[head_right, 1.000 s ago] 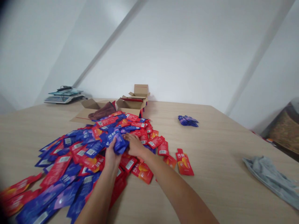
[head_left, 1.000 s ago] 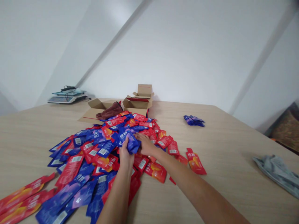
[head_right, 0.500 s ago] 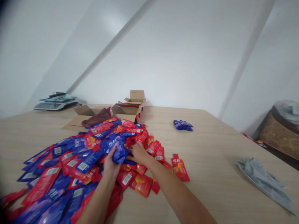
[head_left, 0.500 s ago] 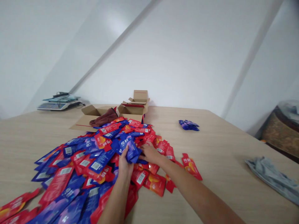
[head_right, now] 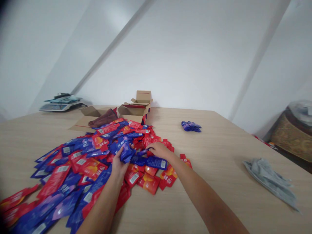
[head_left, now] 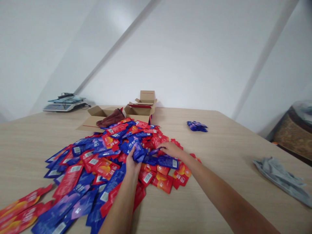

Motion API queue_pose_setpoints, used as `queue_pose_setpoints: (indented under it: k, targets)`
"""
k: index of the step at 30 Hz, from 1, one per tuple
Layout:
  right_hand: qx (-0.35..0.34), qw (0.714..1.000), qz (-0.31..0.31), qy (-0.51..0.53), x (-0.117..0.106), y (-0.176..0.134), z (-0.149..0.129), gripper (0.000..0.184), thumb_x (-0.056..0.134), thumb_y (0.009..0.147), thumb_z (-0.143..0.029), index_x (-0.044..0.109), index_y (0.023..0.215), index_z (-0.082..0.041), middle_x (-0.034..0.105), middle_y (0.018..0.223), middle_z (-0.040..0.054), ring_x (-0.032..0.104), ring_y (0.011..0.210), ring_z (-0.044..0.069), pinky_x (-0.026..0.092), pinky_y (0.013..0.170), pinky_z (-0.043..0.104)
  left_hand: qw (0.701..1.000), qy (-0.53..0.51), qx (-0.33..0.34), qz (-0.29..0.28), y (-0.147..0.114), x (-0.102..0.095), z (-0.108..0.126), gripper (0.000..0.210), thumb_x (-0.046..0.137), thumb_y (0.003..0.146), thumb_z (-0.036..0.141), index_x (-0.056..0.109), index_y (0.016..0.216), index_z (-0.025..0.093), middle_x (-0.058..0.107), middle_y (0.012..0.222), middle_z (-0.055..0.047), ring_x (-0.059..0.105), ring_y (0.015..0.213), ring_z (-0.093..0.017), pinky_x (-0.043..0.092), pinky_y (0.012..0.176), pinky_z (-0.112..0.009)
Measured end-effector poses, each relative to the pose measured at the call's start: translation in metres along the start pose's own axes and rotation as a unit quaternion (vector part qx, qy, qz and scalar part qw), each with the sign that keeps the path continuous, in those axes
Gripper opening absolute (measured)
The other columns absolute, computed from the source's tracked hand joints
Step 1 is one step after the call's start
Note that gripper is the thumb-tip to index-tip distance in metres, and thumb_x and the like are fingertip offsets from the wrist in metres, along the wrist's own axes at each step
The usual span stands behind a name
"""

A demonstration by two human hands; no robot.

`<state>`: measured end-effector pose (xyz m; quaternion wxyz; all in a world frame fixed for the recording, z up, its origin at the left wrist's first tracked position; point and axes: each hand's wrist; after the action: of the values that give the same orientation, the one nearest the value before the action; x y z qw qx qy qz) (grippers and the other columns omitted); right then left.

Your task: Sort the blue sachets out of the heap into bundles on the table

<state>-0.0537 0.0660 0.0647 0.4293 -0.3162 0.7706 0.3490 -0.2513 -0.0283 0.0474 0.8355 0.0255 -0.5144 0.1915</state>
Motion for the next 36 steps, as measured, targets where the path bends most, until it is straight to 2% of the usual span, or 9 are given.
queue_pose_setpoints:
  k: [4,8,14,18,23,26,29,32,36]
  targets:
    - [0.002,0.992,0.086,-0.087,-0.025,0.000,-0.008,0.026,0.049,0.081,-0.013,0.067,0.096,-0.024,0.068,0.097,0.0018,0.056,0.095,0.017,0.033,0.093,0.035,0.999,0.043,-0.010,0.020,0.001,0.001,-0.005,0.021,0.053,0.083,0.016,0.062,0.100,0.009,0.071,0.082,-0.009,0.069,0.072,-0.019,0.057,0.069,-0.034]
    - [-0.062,0.973,0.174,-0.140,-0.042,0.007,-0.040,0.016,0.054,0.077,-0.016,0.066,0.085,-0.023,0.062,0.099,0.0030,0.047,0.103,0.020,0.022,0.101,0.043,0.993,0.108,0.000,0.041,-0.002,0.003,-0.016,0.025,0.061,0.078,0.013,0.062,0.103,0.013,0.071,0.081,-0.006,0.068,0.068,-0.016,0.056,0.069,-0.030]
    - [-0.142,0.969,0.133,-0.150,-0.011,0.022,-0.083,0.014,0.057,0.078,-0.017,0.064,0.086,-0.026,0.053,0.124,0.0025,0.039,0.119,0.022,0.021,0.105,0.045,0.989,0.074,-0.111,-0.064,-0.014,0.008,-0.025,0.029,0.056,0.084,0.035,0.061,0.105,0.015,0.070,0.089,-0.006,0.068,0.080,-0.018,0.054,0.077,-0.032]
    - [-0.101,0.979,0.164,-0.063,0.013,0.025,-0.086,0.025,0.050,0.084,-0.019,0.057,0.108,-0.021,0.048,0.131,0.0075,0.039,0.121,0.020,0.031,0.102,0.038,0.986,0.037,-0.148,-0.070,-0.019,0.007,-0.023,0.027,0.053,0.085,0.035,0.059,0.103,0.016,0.069,0.087,-0.005,0.067,0.079,-0.017,0.055,0.077,-0.032]
    - [0.045,0.964,0.257,0.048,0.006,0.001,-0.071,0.027,0.031,0.092,-0.021,0.053,0.107,-0.019,0.056,0.111,0.0083,0.048,0.108,0.017,0.038,0.094,0.033,0.985,0.045,-0.165,-0.025,-0.017,0.002,-0.022,0.022,0.056,0.076,0.012,0.058,0.097,0.009,0.069,0.077,-0.007,0.066,0.063,-0.017,0.056,0.067,-0.031]
    - [0.129,0.984,0.122,-0.002,-0.001,-0.033,-0.056,0.023,0.036,0.089,-0.021,0.058,0.095,-0.020,0.062,0.092,0.0059,0.056,0.089,0.018,0.043,0.082,0.032,0.986,0.017,-0.165,-0.030,-0.012,-0.001,-0.023,0.027,0.053,0.074,0.014,0.058,0.099,0.007,0.069,0.076,-0.009,0.067,0.066,-0.019,0.056,0.069,-0.033]
    - [0.179,0.976,-0.039,-0.119,0.006,-0.067,-0.042,0.025,0.054,0.078,-0.025,0.060,0.101,-0.018,0.061,0.103,0.0127,0.056,0.095,0.026,0.043,0.081,0.036,0.987,-0.009,-0.155,-0.049,-0.009,-0.002,-0.025,0.034,0.052,0.072,0.014,0.058,0.105,0.006,0.069,0.084,-0.011,0.068,0.077,-0.021,0.055,0.075,-0.035]
    - [0.187,0.962,-0.047,-0.194,0.021,-0.084,-0.035,0.050,0.057,0.073,-0.023,0.050,0.122,-0.015,0.052,0.121,0.0183,0.048,0.111,0.031,0.041,0.087,0.041,0.987,-0.016,-0.147,-0.067,-0.009,-0.001,-0.030,0.036,0.052,0.072,0.015,0.058,0.106,0.006,0.069,0.090,-0.012,0.067,0.083,-0.022,0.054,0.080,-0.035]
    - [0.202,0.960,-0.011,-0.196,0.029,-0.081,-0.024,0.038,0.043,0.083,-0.019,0.050,0.120,-0.012,0.058,0.115,0.0184,0.055,0.104,0.028,0.042,0.085,0.039,0.988,0.002,-0.139,-0.066,-0.012,0.001,-0.031,0.031,0.052,0.072,0.014,0.059,0.101,0.009,0.069,0.086,-0.010,0.067,0.081,-0.021,0.054,0.078,-0.035]
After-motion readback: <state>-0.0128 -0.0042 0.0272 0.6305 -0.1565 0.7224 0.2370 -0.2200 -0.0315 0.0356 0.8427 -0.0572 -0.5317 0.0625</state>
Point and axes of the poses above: each hand's wrist, its own y-axis towards the middle knuckle, its own x-axis out of the palm, z = x × y
